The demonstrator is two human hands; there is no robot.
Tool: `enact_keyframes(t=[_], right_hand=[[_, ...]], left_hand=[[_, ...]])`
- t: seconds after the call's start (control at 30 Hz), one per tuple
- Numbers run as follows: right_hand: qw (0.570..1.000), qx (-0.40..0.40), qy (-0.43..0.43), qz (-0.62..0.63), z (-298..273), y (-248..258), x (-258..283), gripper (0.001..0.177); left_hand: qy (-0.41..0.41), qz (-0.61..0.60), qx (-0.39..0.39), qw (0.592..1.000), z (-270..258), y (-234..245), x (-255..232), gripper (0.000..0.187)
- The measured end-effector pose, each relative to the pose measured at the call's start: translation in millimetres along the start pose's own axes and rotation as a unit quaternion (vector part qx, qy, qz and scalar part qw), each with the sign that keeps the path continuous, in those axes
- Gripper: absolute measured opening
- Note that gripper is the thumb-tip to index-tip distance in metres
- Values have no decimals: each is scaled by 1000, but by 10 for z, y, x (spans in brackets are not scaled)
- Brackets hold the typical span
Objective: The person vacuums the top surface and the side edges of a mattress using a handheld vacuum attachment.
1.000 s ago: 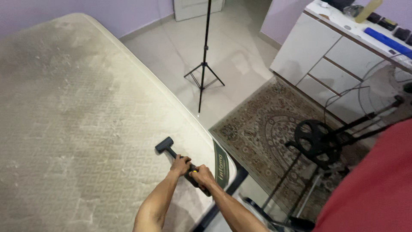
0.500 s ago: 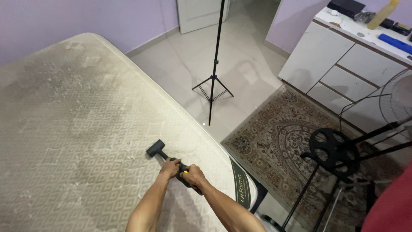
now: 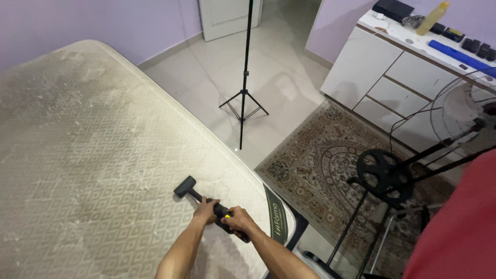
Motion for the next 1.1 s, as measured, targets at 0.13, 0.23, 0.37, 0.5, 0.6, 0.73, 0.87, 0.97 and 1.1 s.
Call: enact_keyframes(t=[0.13,0.23,0.37,0.5,0.6,0.73,0.87,0.97,1.1], right_hand=[[1000,6,-6,-3,-376,86,-226,57],[1000,10,-17,6,-609,202,-451,57],[999,16,-31,25,-876,321,-833,56],[997,18,-42,58,-1097,438,-1345,54],[997,32,-14,75,-1265,543,-1687,52],[996,31,-43,73,-1532,667,-1948,59],[997,18,-53,61,-1658,647,-1990,60],[996,17,-40,72,-1598,539,-1961,56],[999,13,-4,39,-1475,551,-1714,50]], left_hand=[[1,20,25,999,-201,-292,-204,76],[-19,23,25,999,-304,-492,-414,70],[-30,0,29,999,-404,-747,-744,53],[-26,-4,40,999,-486,-1084,-1118,45],[-30,38,86,995,-578,-1373,-1366,50],[-33,44,84,995,-735,-1699,-1585,49],[-62,64,82,993,-824,-1844,-1694,47],[-84,92,94,988,-856,-1840,-1627,45],[-104,92,100,985,-799,-1633,-1514,45]])
Point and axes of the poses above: each hand's wrist, its own z-axis towards the middle knuckle, its own y-axis out of the back of the hand, x = y × z, the point moved 3 cm from there along z, towards the middle knuckle, and after that the axes turned 7 degrees about x, right-handed, at the moved point
